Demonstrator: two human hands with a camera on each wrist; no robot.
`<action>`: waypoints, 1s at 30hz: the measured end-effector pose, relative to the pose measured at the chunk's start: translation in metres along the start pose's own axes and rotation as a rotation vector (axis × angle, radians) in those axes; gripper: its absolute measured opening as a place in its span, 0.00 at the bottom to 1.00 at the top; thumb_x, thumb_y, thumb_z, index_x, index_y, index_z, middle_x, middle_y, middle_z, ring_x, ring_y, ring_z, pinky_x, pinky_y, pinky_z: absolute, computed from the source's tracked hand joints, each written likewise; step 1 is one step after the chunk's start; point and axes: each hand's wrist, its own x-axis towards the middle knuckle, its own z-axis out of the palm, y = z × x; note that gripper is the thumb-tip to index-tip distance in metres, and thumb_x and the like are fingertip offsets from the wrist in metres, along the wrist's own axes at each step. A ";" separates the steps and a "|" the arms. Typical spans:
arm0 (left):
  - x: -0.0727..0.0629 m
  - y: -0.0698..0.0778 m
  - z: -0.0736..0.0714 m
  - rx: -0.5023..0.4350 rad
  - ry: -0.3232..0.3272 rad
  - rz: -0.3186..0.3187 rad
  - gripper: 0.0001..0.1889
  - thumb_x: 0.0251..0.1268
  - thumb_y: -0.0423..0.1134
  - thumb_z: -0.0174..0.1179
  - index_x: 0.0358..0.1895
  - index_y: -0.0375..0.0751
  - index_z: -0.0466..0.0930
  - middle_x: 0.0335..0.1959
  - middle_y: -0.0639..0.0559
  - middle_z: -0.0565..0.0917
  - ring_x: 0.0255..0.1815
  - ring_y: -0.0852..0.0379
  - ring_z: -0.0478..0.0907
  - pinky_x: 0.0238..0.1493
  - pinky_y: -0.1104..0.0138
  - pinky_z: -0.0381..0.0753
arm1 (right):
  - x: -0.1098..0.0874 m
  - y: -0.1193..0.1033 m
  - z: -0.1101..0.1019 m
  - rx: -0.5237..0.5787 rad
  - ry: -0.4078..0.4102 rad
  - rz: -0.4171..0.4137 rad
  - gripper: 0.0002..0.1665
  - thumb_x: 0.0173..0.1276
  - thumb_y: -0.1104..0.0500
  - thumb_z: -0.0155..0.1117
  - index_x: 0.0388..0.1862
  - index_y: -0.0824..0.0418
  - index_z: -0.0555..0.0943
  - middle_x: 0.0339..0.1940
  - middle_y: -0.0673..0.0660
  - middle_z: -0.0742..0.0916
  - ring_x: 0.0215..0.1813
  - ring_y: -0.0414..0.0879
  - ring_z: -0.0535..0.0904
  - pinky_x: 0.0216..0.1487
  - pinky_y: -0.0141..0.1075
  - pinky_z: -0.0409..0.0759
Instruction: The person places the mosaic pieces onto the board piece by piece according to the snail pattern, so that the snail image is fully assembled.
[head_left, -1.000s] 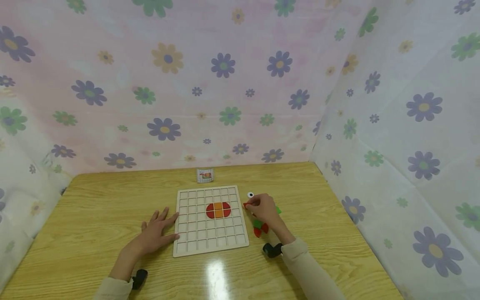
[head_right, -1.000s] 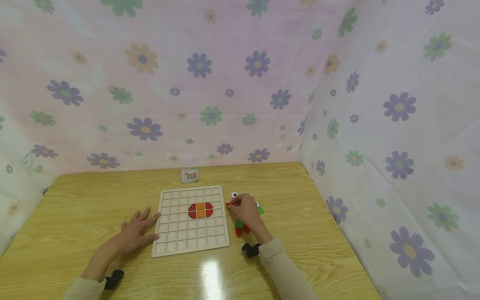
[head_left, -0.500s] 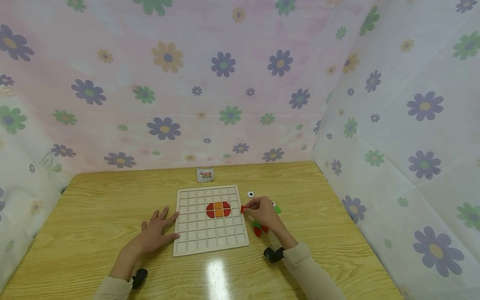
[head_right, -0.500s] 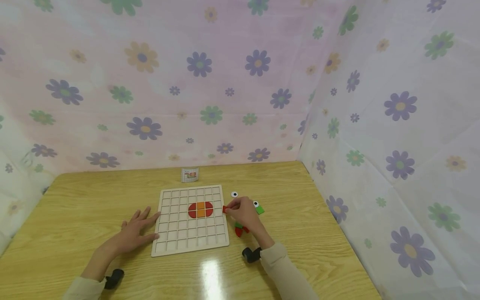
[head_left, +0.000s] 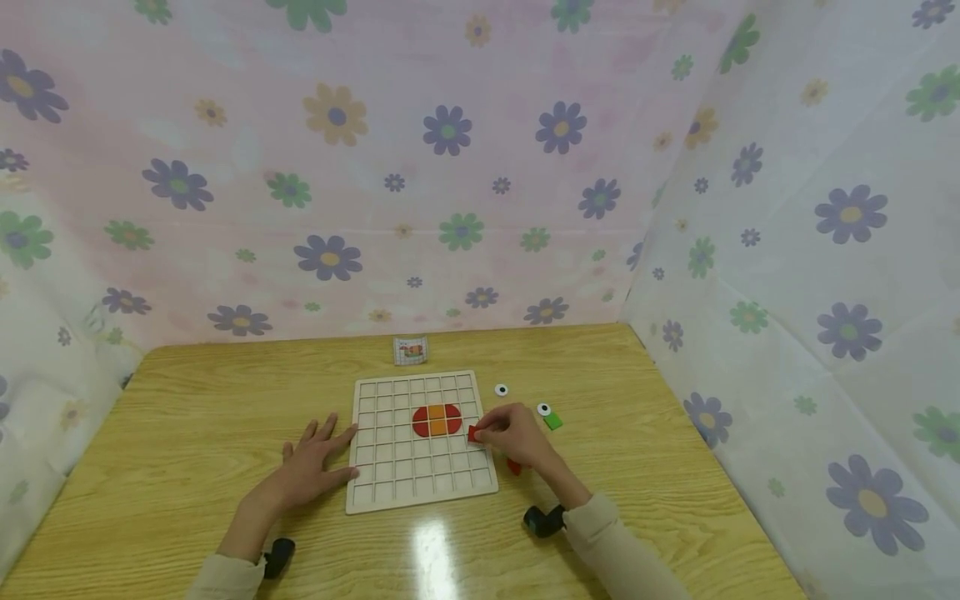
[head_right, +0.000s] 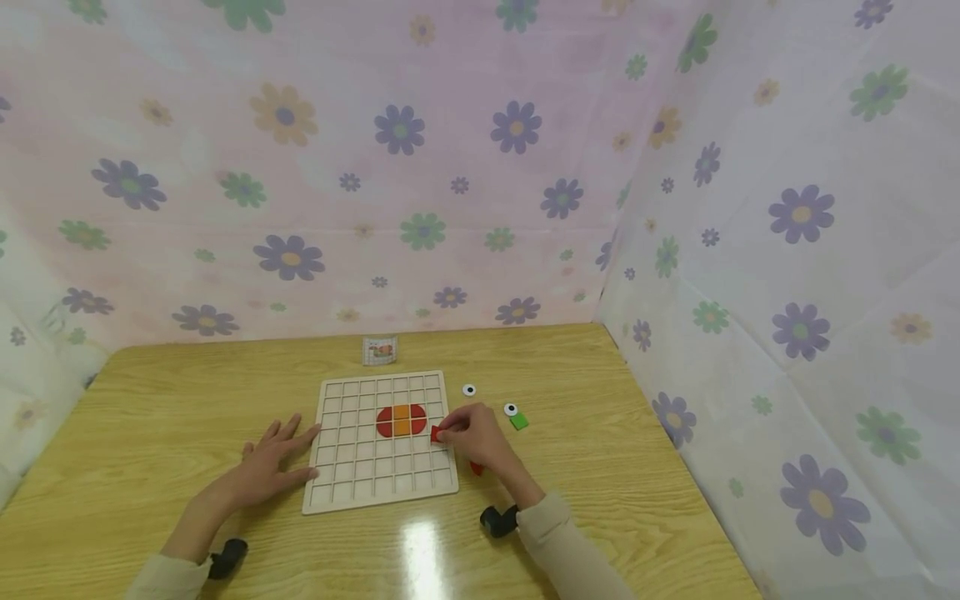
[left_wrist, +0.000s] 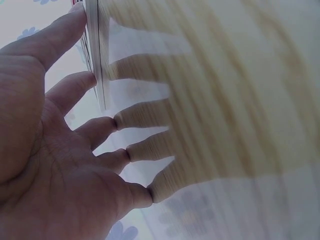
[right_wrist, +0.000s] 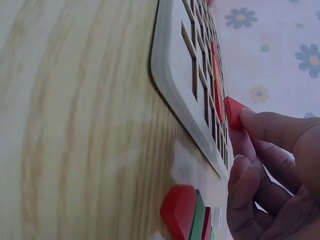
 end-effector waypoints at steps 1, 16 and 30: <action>0.000 0.000 0.000 0.000 0.000 0.001 0.40 0.68 0.52 0.66 0.77 0.36 0.64 0.79 0.23 0.50 0.76 0.15 0.40 0.59 0.16 0.38 | 0.000 0.000 0.002 0.001 -0.007 -0.005 0.04 0.67 0.62 0.72 0.36 0.62 0.89 0.32 0.53 0.89 0.32 0.42 0.83 0.35 0.33 0.82; 0.000 -0.003 0.002 -0.010 -0.004 -0.006 0.40 0.68 0.53 0.66 0.77 0.38 0.64 0.80 0.24 0.49 0.77 0.16 0.38 0.60 0.17 0.37 | 0.003 -0.005 0.016 -0.087 -0.042 -0.041 0.04 0.67 0.60 0.73 0.35 0.61 0.90 0.31 0.52 0.90 0.31 0.38 0.82 0.34 0.31 0.81; 0.000 -0.002 0.001 -0.015 0.005 -0.003 0.40 0.68 0.52 0.66 0.77 0.37 0.64 0.79 0.23 0.50 0.77 0.16 0.39 0.60 0.17 0.37 | 0.005 -0.012 0.023 -0.080 -0.040 -0.015 0.03 0.65 0.62 0.74 0.34 0.62 0.90 0.31 0.52 0.89 0.31 0.39 0.79 0.33 0.30 0.78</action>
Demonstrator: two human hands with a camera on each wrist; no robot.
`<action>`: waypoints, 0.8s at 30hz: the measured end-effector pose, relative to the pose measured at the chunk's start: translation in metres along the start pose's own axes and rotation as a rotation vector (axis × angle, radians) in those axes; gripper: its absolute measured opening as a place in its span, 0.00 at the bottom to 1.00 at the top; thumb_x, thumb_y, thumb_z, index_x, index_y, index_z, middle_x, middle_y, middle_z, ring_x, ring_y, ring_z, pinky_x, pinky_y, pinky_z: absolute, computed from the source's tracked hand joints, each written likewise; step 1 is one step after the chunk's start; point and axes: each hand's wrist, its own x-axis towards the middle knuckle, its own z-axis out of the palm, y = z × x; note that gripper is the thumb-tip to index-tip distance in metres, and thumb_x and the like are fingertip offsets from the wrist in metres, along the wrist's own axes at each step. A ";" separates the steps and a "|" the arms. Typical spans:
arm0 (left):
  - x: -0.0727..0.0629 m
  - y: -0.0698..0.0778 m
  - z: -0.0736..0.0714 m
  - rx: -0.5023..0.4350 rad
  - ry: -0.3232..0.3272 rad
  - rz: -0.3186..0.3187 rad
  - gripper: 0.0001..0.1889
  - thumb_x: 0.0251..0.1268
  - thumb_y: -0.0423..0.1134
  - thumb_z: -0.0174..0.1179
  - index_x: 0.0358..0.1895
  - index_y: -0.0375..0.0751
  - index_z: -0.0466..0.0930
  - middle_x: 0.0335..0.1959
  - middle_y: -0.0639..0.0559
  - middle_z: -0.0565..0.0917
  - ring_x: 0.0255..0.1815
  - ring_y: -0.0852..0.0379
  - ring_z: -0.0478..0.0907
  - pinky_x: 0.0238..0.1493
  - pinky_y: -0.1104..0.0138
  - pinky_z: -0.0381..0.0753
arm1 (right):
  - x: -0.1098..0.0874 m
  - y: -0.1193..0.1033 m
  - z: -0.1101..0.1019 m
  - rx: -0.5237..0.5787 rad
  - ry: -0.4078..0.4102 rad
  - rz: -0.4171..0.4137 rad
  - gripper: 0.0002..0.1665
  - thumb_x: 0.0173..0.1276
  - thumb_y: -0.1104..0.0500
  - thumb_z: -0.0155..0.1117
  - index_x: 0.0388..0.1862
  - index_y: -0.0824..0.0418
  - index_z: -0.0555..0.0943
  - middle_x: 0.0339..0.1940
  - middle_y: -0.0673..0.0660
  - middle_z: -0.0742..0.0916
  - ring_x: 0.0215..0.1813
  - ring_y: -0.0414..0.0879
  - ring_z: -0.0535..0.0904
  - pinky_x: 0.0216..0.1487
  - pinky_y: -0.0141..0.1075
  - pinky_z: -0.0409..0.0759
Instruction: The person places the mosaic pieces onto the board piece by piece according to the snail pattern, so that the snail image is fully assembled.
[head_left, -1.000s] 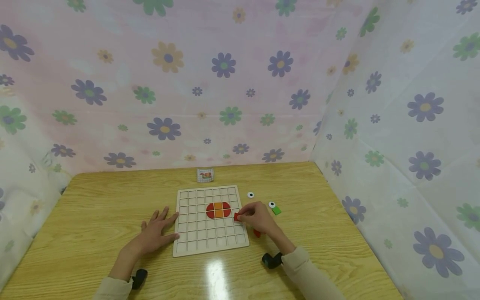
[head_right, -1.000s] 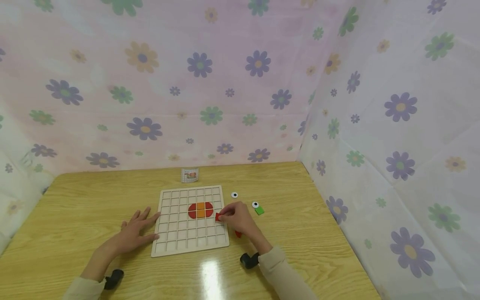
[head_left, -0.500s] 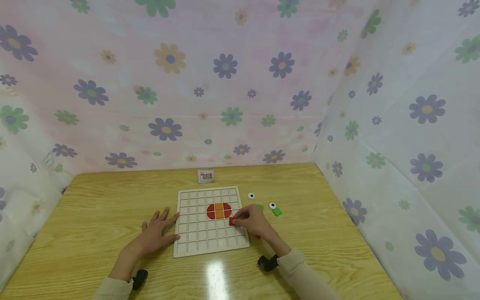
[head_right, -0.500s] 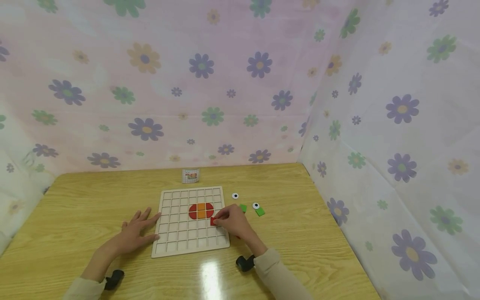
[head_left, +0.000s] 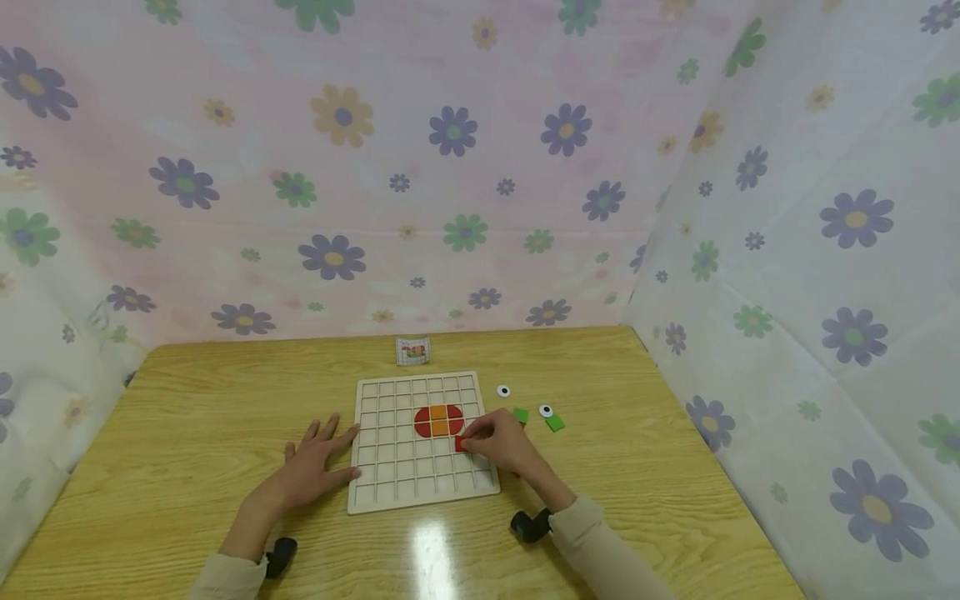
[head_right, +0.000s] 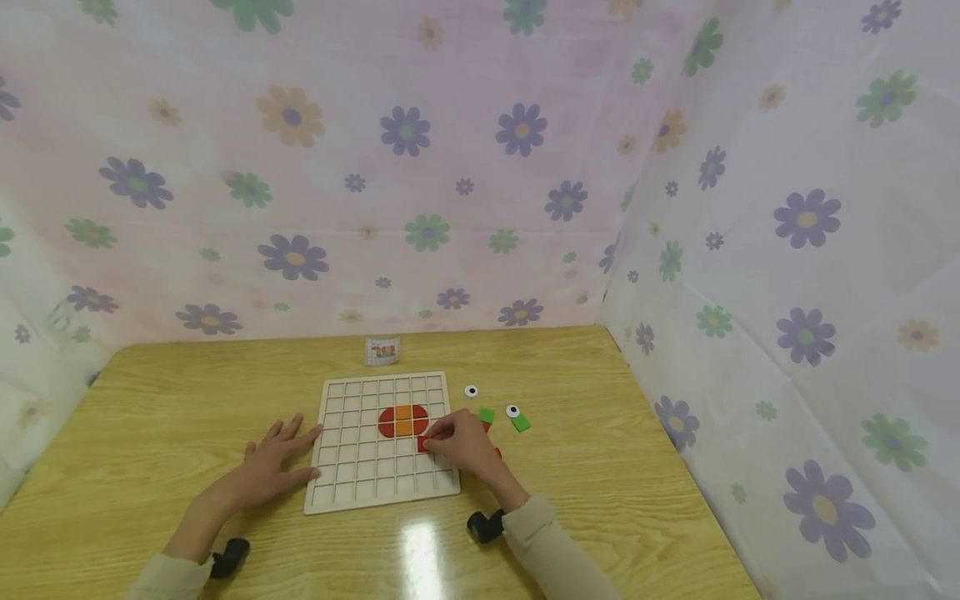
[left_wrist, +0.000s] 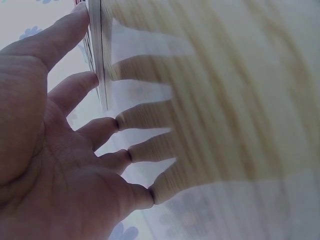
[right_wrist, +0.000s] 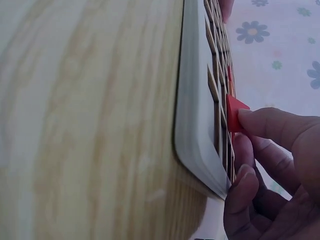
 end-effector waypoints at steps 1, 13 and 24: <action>0.000 0.000 0.000 0.002 0.003 0.003 0.40 0.68 0.52 0.66 0.77 0.37 0.65 0.79 0.23 0.50 0.76 0.15 0.39 0.59 0.17 0.37 | 0.000 0.000 0.000 -0.002 0.001 0.002 0.03 0.65 0.62 0.74 0.34 0.62 0.90 0.31 0.52 0.89 0.31 0.39 0.79 0.33 0.30 0.78; 0.000 0.001 -0.002 0.002 0.008 0.012 0.40 0.67 0.51 0.67 0.77 0.35 0.64 0.78 0.22 0.49 0.76 0.15 0.39 0.58 0.16 0.38 | 0.004 0.005 0.004 -0.013 0.004 -0.001 0.04 0.65 0.62 0.74 0.32 0.62 0.90 0.29 0.52 0.89 0.28 0.38 0.77 0.30 0.29 0.75; -0.001 0.000 0.000 -0.003 0.007 0.006 0.40 0.67 0.52 0.67 0.77 0.36 0.65 0.79 0.23 0.49 0.77 0.16 0.38 0.59 0.16 0.36 | 0.005 0.007 0.006 -0.014 0.005 0.036 0.04 0.65 0.62 0.74 0.31 0.60 0.90 0.28 0.50 0.88 0.29 0.39 0.77 0.30 0.30 0.75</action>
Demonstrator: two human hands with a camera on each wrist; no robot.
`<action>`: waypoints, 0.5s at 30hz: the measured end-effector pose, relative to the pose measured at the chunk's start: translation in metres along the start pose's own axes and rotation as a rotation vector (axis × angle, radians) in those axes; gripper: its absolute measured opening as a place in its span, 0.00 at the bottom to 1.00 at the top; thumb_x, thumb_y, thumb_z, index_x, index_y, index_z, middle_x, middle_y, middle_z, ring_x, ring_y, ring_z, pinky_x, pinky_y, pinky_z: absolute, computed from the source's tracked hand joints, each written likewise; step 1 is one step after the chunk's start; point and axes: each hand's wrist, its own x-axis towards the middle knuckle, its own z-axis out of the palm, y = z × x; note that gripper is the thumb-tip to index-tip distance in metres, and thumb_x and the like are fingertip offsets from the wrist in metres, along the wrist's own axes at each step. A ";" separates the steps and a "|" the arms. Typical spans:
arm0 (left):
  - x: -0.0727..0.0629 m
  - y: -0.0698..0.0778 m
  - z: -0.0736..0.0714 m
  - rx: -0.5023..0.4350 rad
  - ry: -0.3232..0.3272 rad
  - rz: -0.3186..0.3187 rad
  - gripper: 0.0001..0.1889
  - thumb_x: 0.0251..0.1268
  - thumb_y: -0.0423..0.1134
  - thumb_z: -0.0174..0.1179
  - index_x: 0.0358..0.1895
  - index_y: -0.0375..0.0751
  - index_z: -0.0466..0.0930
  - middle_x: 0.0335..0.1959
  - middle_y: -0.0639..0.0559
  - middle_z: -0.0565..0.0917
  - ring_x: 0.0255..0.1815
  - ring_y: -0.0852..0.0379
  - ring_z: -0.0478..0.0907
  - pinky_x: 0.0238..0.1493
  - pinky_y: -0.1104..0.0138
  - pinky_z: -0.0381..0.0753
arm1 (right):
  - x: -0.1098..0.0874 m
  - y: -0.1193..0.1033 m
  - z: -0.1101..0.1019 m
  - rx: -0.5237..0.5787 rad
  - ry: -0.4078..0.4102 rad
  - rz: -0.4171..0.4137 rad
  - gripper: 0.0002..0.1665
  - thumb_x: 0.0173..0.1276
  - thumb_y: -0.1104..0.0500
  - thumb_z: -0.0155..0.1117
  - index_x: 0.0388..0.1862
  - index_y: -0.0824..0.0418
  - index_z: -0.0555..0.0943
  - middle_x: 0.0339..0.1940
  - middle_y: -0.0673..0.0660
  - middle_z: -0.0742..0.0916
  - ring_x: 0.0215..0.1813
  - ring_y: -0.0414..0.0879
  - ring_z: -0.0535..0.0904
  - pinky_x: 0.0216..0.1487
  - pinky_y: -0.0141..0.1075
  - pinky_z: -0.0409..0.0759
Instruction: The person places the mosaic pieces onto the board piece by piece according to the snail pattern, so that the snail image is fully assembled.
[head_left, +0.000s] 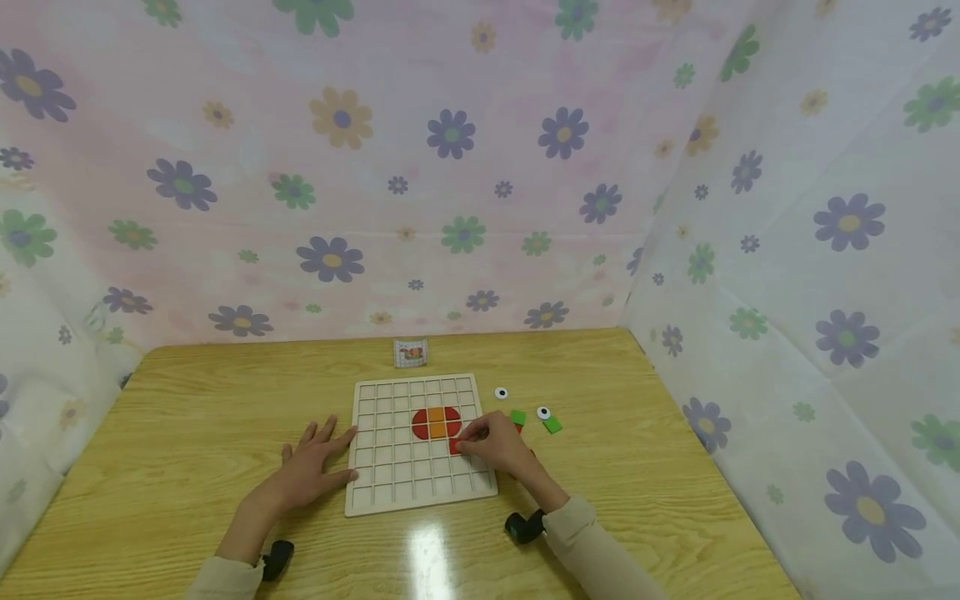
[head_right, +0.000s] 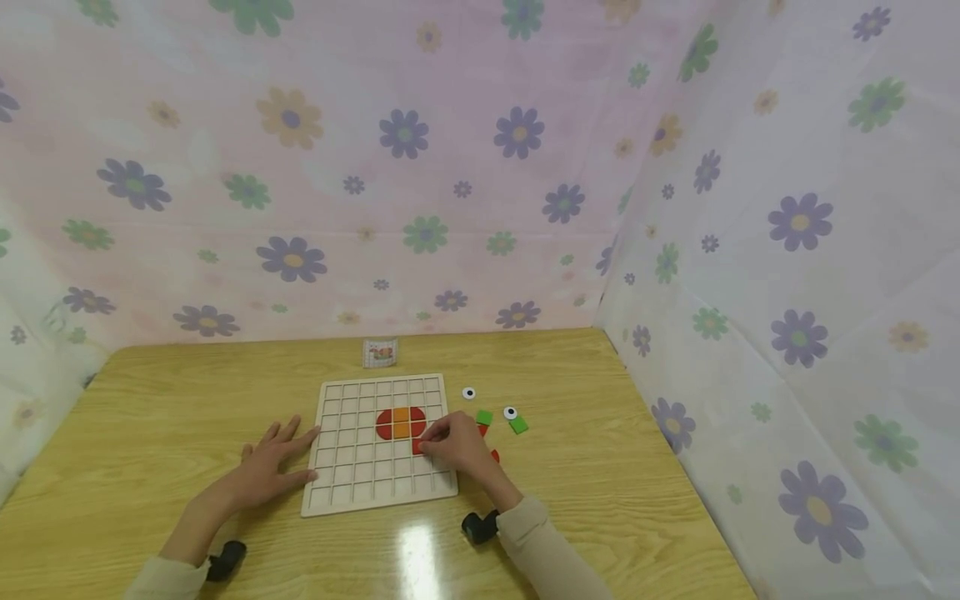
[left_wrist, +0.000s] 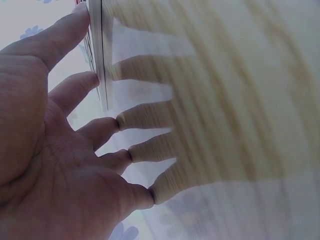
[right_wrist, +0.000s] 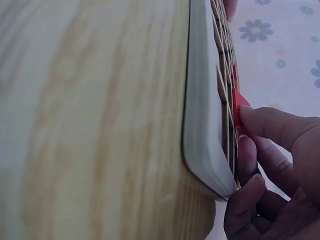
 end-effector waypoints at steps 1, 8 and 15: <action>0.000 0.000 0.000 -0.002 0.000 -0.001 0.40 0.67 0.52 0.67 0.77 0.36 0.65 0.79 0.23 0.49 0.77 0.16 0.38 0.59 0.16 0.36 | 0.000 0.000 0.000 -0.001 0.001 0.003 0.04 0.65 0.61 0.74 0.31 0.60 0.90 0.28 0.50 0.88 0.29 0.39 0.77 0.30 0.30 0.75; 0.000 0.001 0.000 -0.011 -0.003 -0.006 0.40 0.67 0.52 0.67 0.77 0.37 0.64 0.79 0.24 0.48 0.77 0.17 0.37 0.59 0.16 0.35 | 0.000 -0.001 -0.001 0.002 0.005 -0.002 0.04 0.65 0.61 0.74 0.30 0.59 0.90 0.28 0.49 0.88 0.29 0.39 0.77 0.31 0.30 0.75; 0.000 0.002 -0.001 -0.016 -0.011 -0.011 0.40 0.67 0.52 0.67 0.77 0.37 0.64 0.79 0.24 0.48 0.77 0.17 0.37 0.59 0.17 0.35 | -0.001 -0.001 0.001 -0.032 0.014 -0.012 0.05 0.66 0.60 0.74 0.29 0.58 0.89 0.27 0.48 0.87 0.29 0.38 0.77 0.31 0.30 0.76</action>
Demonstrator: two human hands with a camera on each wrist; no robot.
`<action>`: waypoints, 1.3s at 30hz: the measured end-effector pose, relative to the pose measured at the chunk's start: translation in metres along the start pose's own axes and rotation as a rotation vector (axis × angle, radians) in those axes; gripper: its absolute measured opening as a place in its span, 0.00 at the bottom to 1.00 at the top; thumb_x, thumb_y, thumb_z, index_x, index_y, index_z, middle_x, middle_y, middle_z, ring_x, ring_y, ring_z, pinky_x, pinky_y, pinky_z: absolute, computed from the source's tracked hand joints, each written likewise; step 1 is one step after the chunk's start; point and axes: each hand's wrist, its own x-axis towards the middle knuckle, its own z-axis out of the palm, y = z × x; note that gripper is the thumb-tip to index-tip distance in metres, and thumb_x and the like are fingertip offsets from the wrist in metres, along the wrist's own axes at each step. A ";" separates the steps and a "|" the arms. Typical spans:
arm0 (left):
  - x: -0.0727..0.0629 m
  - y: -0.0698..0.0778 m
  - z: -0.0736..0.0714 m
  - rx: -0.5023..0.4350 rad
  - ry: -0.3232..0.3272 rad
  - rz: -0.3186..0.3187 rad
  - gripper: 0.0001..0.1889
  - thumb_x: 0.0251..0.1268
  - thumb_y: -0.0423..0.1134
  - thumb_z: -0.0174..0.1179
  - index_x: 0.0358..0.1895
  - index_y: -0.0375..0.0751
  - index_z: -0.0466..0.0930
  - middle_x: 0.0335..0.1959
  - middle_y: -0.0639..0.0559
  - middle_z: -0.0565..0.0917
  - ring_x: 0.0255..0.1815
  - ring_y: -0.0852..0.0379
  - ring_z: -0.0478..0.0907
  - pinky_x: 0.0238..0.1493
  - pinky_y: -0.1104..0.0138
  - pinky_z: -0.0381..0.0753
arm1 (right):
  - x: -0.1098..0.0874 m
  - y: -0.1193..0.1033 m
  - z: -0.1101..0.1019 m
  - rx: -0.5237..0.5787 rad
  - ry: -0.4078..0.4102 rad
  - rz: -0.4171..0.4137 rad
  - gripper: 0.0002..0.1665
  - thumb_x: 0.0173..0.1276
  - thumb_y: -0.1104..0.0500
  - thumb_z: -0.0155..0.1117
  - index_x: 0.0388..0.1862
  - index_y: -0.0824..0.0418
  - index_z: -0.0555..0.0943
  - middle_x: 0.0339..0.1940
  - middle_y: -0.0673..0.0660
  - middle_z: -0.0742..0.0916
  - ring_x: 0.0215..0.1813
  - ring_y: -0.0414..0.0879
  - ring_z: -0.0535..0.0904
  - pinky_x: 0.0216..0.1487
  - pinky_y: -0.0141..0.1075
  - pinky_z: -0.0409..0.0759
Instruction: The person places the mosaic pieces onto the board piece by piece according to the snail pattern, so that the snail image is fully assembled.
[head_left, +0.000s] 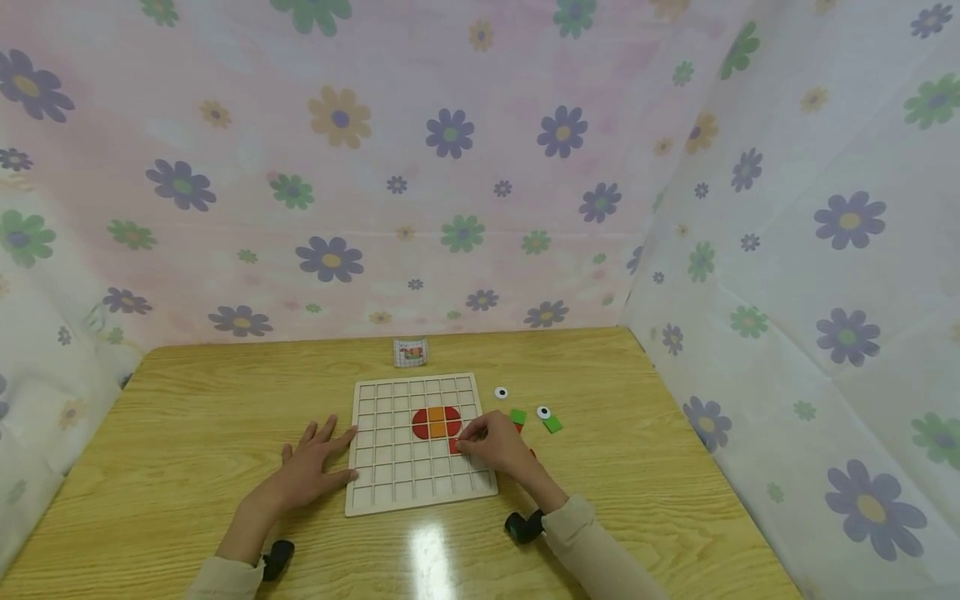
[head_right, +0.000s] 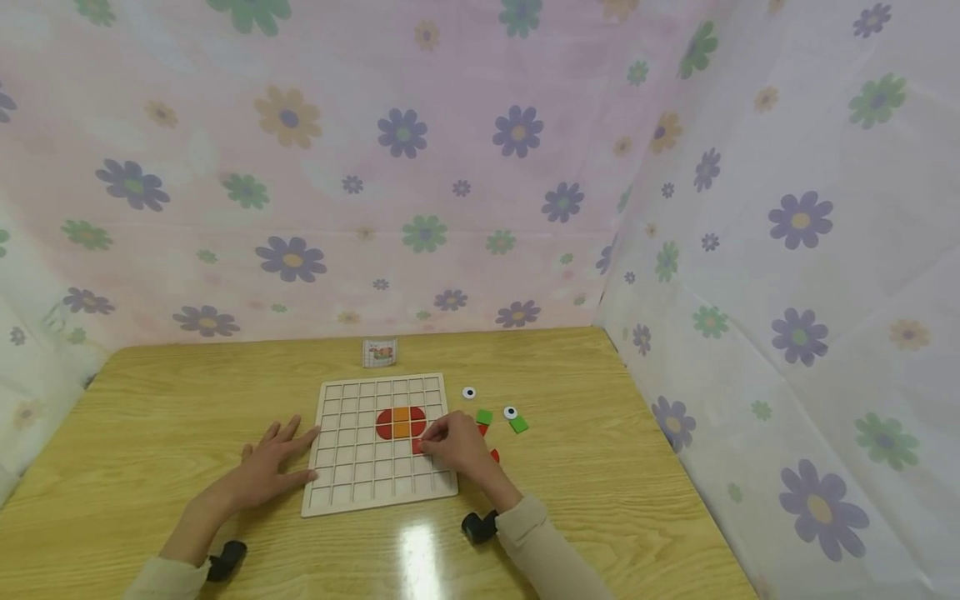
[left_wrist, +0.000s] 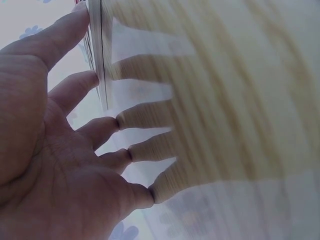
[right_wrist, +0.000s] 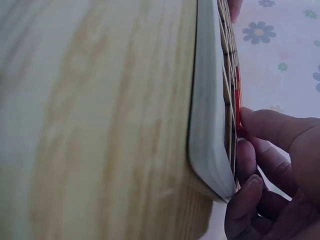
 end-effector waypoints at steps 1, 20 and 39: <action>0.000 0.000 0.000 0.001 -0.001 0.001 0.40 0.67 0.52 0.67 0.77 0.37 0.64 0.79 0.24 0.48 0.77 0.17 0.37 0.59 0.17 0.35 | 0.000 0.000 0.000 -0.006 0.001 -0.003 0.05 0.66 0.60 0.74 0.29 0.58 0.89 0.27 0.48 0.87 0.29 0.38 0.77 0.31 0.30 0.76; -0.001 0.000 0.002 0.027 0.023 0.012 0.40 0.67 0.52 0.67 0.76 0.36 0.66 0.78 0.23 0.51 0.76 0.16 0.40 0.59 0.16 0.38 | -0.012 0.035 -0.039 0.026 0.207 -0.047 0.07 0.71 0.65 0.67 0.46 0.65 0.87 0.37 0.55 0.87 0.32 0.41 0.78 0.33 0.30 0.77; -0.001 -0.001 0.001 0.004 0.023 0.014 0.39 0.68 0.51 0.66 0.76 0.35 0.65 0.79 0.23 0.50 0.76 0.15 0.38 0.59 0.16 0.35 | -0.033 0.068 -0.093 -0.185 0.326 0.240 0.17 0.64 0.60 0.71 0.48 0.71 0.85 0.45 0.65 0.88 0.47 0.59 0.84 0.49 0.54 0.82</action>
